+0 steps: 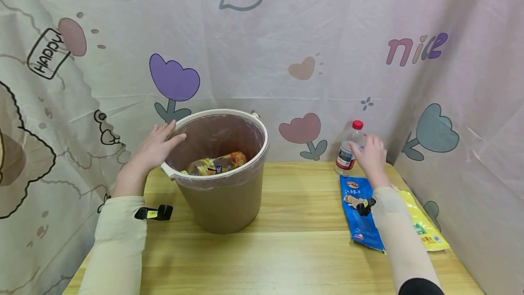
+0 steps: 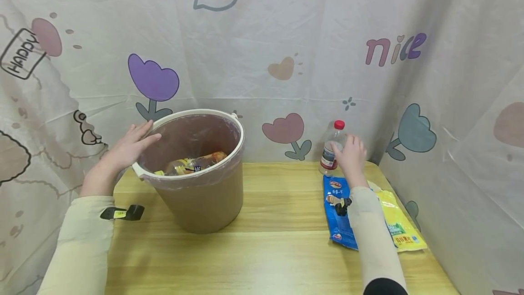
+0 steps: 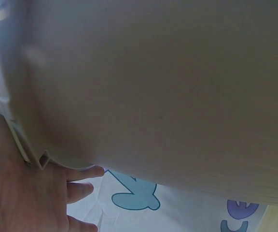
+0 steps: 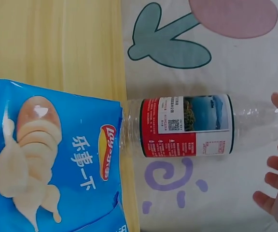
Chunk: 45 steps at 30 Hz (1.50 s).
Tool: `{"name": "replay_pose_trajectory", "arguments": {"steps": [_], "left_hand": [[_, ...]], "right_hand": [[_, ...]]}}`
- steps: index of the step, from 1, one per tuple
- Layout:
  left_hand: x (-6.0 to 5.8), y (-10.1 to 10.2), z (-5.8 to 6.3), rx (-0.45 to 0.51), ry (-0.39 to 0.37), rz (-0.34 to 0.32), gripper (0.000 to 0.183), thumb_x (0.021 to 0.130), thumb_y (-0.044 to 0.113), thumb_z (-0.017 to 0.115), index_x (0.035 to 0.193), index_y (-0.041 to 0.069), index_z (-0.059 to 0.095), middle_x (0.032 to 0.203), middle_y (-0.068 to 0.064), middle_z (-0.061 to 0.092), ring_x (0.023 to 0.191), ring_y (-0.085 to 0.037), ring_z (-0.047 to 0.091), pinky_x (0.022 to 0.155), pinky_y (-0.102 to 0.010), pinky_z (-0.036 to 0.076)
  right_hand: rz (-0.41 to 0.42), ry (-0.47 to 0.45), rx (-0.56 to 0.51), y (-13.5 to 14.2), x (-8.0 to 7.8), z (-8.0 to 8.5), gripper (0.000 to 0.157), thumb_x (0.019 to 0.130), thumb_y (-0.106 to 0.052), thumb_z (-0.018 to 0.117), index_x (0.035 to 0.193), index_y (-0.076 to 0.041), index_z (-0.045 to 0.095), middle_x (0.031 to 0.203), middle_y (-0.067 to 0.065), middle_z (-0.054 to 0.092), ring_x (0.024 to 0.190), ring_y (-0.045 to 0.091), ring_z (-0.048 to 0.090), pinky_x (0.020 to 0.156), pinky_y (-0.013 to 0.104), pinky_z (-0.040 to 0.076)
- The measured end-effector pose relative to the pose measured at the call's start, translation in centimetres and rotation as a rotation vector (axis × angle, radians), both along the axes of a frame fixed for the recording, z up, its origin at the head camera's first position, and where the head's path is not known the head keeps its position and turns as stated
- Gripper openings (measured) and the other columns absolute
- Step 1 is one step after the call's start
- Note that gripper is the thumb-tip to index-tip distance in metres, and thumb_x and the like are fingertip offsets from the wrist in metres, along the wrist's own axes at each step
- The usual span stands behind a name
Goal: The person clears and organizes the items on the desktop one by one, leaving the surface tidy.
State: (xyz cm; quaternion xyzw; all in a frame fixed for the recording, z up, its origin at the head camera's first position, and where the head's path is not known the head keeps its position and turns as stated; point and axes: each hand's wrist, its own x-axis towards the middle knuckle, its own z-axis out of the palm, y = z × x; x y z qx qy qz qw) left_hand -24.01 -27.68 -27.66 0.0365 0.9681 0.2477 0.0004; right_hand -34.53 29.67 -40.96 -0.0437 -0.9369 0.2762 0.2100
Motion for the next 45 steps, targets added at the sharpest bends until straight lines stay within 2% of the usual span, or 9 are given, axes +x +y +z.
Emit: {"name": "replay_pose_trajectory", "arguments": {"steps": [6,15,24,34,45], "left_hand": [[0.0,0.0,0.0,-0.005,-0.002,-0.002,0.080,0.101,0.060,0.026,0.157,0.008,0.002,0.161,-0.027,-0.001,0.146,-0.049,-0.016,0.112,-0.073,-0.001],[0.0,0.0,0.1,-0.003,0.006,-0.001,0.079,0.101,0.059,0.026,0.157,0.008,0.002,0.161,-0.027,0.001,0.146,-0.049,-0.015,0.113,-0.073,-0.001],[-0.1,0.0,0.0,0.000,0.007,0.001,0.079,0.101,0.059,0.026,0.157,0.008,0.003,0.161,-0.027,0.001,0.147,-0.048,-0.015,0.114,-0.072,-0.001],[-0.1,0.0,0.1,0.010,0.010,0.001,0.079,0.101,0.058,0.027,0.157,0.007,0.003,0.161,-0.027,0.001,0.147,-0.049,-0.015,0.113,-0.073,0.000],[-0.1,0.0,0.0,0.016,0.008,-0.001,0.079,0.101,0.058,0.027,0.157,0.008,0.002,0.160,-0.027,0.000,0.147,-0.048,-0.015,0.113,-0.073,-0.001]], "right_hand": [[-0.012,-0.087,-0.011,0.1,-1.1,0.0,0.092,0.090,-0.063,0.053,0.153,-0.004,0.022,0.154,0.027,0.030,0.137,0.049,0.028,0.111,0.070,0.022],[-0.016,-0.150,-0.022,-0.2,-2.4,0.2,0.095,0.090,-0.062,0.055,0.153,-0.001,0.019,0.153,0.031,0.029,0.137,0.050,0.028,0.109,0.071,0.024],[-0.024,-0.139,-0.053,-0.7,-2.8,0.3,0.090,0.091,-0.054,0.058,0.151,0.003,0.022,0.150,0.032,0.032,0.135,0.049,0.031,0.111,0.066,0.027],[0.000,-0.087,-0.121,-1.0,-2.4,-0.3,0.080,0.091,-0.053,0.059,0.145,-0.001,0.031,0.144,0.026,0.041,0.129,0.045,0.037,0.107,0.062,0.035],[0.024,-0.037,-0.093,-1.4,-1.6,-0.9,0.077,0.090,-0.053,0.060,0.141,0.000,0.036,0.138,0.026,0.047,0.122,0.044,0.043,0.102,0.062,0.039]]}}
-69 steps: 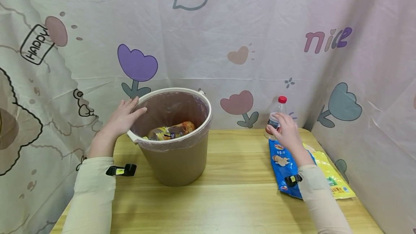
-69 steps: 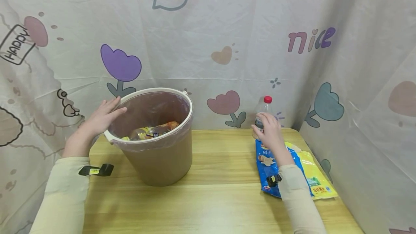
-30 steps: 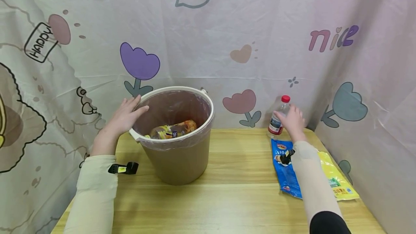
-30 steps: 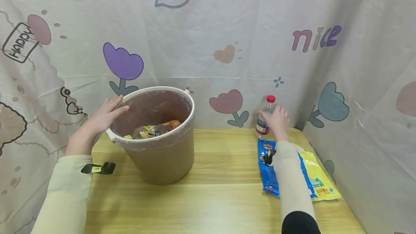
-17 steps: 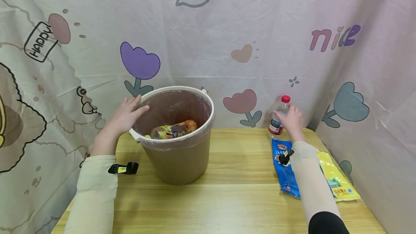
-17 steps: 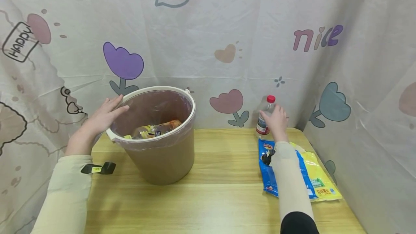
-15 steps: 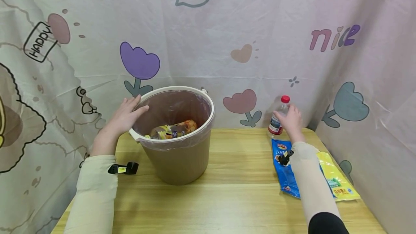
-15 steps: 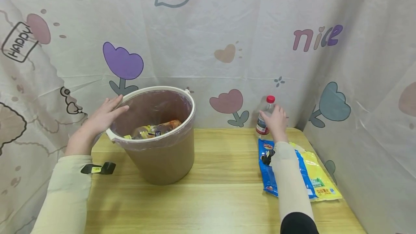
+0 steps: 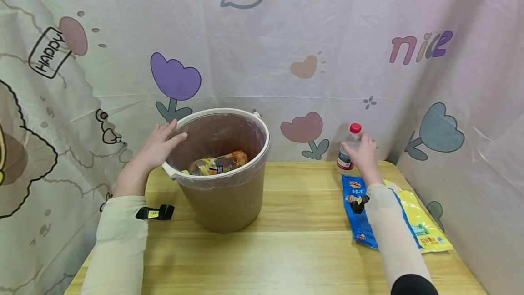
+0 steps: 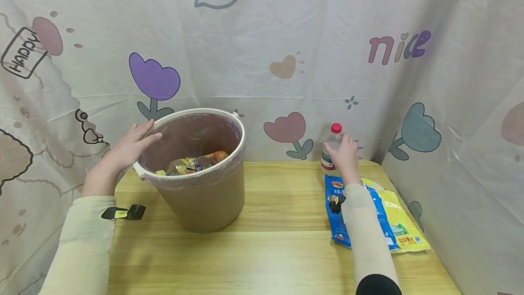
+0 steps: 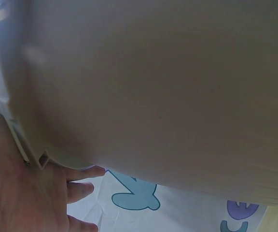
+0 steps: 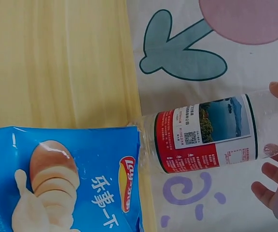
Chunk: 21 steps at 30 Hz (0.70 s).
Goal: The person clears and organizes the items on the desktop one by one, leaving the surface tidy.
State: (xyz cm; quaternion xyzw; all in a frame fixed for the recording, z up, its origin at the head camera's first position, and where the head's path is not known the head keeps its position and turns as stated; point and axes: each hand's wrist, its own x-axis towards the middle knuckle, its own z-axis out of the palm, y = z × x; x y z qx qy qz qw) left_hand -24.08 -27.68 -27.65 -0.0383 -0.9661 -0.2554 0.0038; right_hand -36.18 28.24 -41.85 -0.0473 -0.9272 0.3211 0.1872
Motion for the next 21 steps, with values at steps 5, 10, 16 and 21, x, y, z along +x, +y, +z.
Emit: {"name": "replay_pose_trajectory", "arguments": {"steps": [5,10,16,21], "left_hand": [[0.0,0.0,0.0,-0.004,0.001,-0.002,0.079,0.101,0.058,0.027,0.157,0.008,0.002,0.160,-0.027,0.000,0.147,-0.049,-0.015,0.113,-0.073,0.000],[0.0,-0.1,0.0,-0.004,-0.001,0.000,0.078,0.101,0.058,0.027,0.157,0.008,0.001,0.161,-0.027,0.000,0.147,-0.048,-0.015,0.112,-0.074,0.000],[-0.1,-0.1,0.0,0.002,-0.003,-0.002,0.078,0.101,0.058,0.026,0.157,0.009,0.001,0.161,-0.026,-0.001,0.147,-0.048,-0.016,0.112,-0.074,0.000],[-0.1,-0.1,0.0,-0.004,-0.004,-0.006,0.079,0.101,0.058,0.026,0.157,0.008,0.001,0.161,-0.026,-0.001,0.146,-0.048,-0.016,0.113,-0.073,-0.001]], "right_hand": [[0.018,0.013,0.010,-0.3,0.4,-0.3,0.077,0.090,-0.051,0.062,0.144,-0.002,0.035,0.139,0.025,0.047,0.124,0.044,0.044,0.103,0.064,0.041],[0.049,0.018,0.022,-0.8,0.8,-0.4,0.079,0.090,-0.047,0.065,0.146,-0.002,0.033,0.141,0.026,0.045,0.129,0.045,0.043,0.104,0.065,0.038],[0.053,0.035,0.057,-1.3,1.1,-0.7,0.078,0.089,-0.043,0.068,0.145,0.000,0.035,0.139,0.027,0.047,0.128,0.045,0.043,0.106,0.064,0.037],[0.070,0.054,0.113,-1.8,1.6,-0.8,0.076,0.087,-0.038,0.071,0.143,0.001,0.037,0.138,0.028,0.048,0.127,0.046,0.044,0.105,0.065,0.038]]}}
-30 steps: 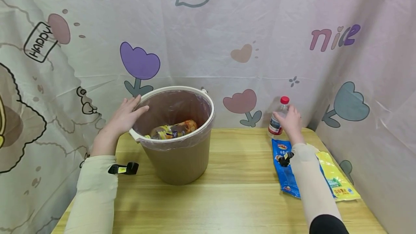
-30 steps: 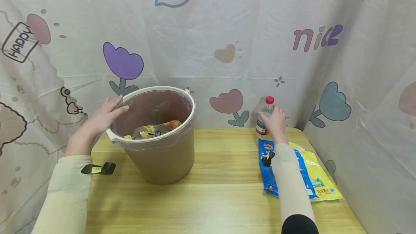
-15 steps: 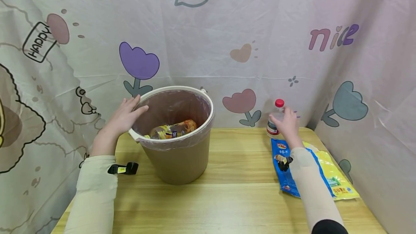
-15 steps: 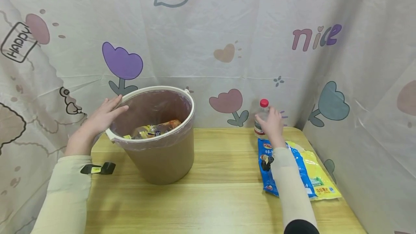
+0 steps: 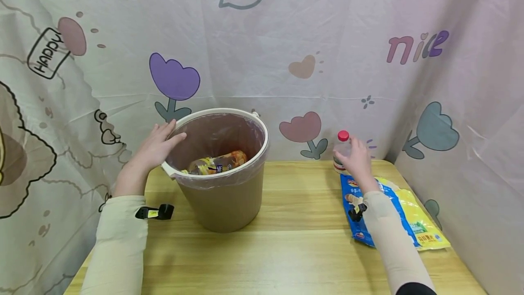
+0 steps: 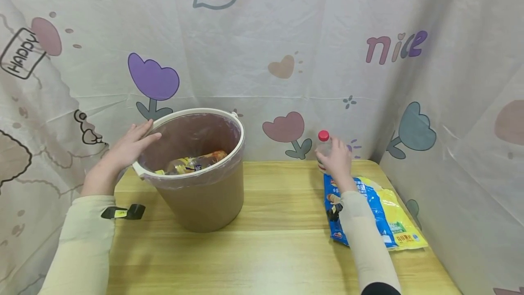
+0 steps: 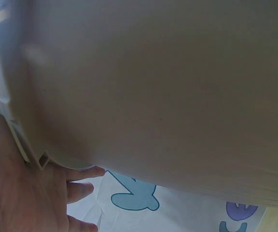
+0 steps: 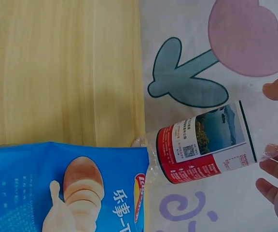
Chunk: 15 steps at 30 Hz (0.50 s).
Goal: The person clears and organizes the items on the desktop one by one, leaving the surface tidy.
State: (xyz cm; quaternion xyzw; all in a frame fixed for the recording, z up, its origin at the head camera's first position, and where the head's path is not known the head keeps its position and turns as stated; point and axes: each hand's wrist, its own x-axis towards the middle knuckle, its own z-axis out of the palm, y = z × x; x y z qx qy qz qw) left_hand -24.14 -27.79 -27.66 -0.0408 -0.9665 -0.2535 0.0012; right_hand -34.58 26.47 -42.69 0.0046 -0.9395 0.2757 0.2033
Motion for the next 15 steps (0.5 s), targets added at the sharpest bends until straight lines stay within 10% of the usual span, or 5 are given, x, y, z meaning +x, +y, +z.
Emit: {"name": "replay_pose_trajectory", "arguments": {"steps": [15], "left_hand": [[-0.1,0.0,-0.1,-0.001,0.000,0.006,0.079,0.101,0.059,0.026,0.157,0.009,0.001,0.161,-0.025,-0.001,0.147,-0.048,-0.015,0.112,-0.074,0.000]], "right_hand": [[0.088,0.059,0.121,-1.7,1.3,-0.4,0.071,0.082,-0.029,0.075,0.139,-0.002,0.042,0.136,0.026,0.051,0.128,0.045,0.044,0.107,0.064,0.033]]}}
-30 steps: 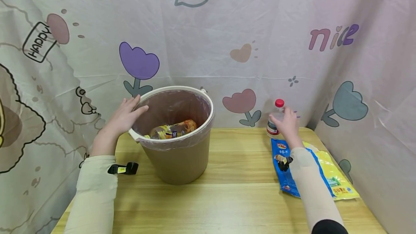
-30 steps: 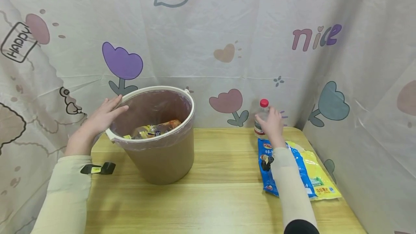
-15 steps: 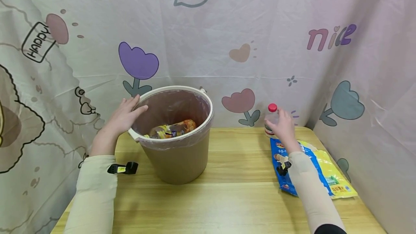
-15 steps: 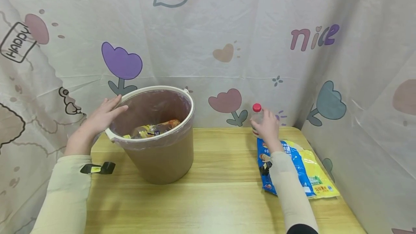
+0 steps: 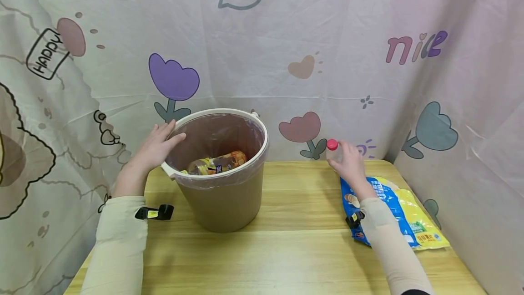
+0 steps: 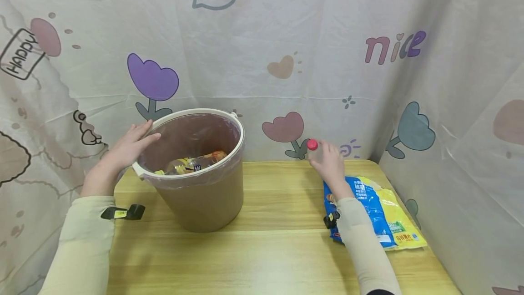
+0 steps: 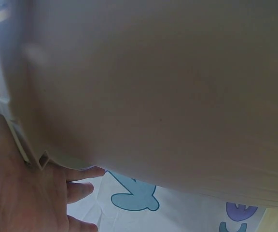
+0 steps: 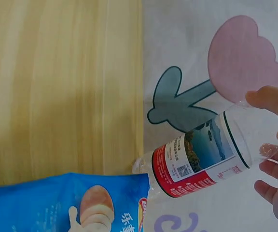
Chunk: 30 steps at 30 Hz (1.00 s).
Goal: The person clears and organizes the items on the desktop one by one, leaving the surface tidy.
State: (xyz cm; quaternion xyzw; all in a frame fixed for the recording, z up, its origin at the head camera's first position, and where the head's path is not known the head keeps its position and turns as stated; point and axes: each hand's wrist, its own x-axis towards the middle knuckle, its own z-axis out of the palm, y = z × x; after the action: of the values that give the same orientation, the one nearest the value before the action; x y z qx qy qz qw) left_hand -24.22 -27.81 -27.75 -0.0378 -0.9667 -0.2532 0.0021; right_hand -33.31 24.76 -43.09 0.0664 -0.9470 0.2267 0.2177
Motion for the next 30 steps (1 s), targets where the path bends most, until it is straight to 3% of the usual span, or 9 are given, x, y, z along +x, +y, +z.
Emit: {"name": "replay_pose_trajectory", "arguments": {"steps": [16,30], "left_hand": [[0.0,0.0,0.0,0.009,0.005,-0.002,0.078,0.101,0.058,0.026,0.157,0.009,0.002,0.161,-0.025,0.000,0.147,-0.047,-0.016,0.112,-0.074,0.000],[0.1,0.1,0.0,0.014,0.017,-0.005,0.079,0.101,0.057,0.026,0.156,0.007,0.003,0.161,-0.027,0.001,0.147,-0.049,-0.014,0.113,-0.073,-0.001]], "right_hand": [[0.057,0.058,0.067,-1.4,1.0,-0.4,0.072,0.077,-0.023,0.080,0.138,-0.004,0.045,0.135,0.024,0.053,0.127,0.044,0.045,0.105,0.065,0.035],[0.150,0.251,0.123,-2.9,3.0,0.4,0.068,0.074,-0.021,0.081,0.132,-0.003,0.050,0.127,0.021,0.059,0.120,0.040,0.052,0.098,0.060,0.043]]}}
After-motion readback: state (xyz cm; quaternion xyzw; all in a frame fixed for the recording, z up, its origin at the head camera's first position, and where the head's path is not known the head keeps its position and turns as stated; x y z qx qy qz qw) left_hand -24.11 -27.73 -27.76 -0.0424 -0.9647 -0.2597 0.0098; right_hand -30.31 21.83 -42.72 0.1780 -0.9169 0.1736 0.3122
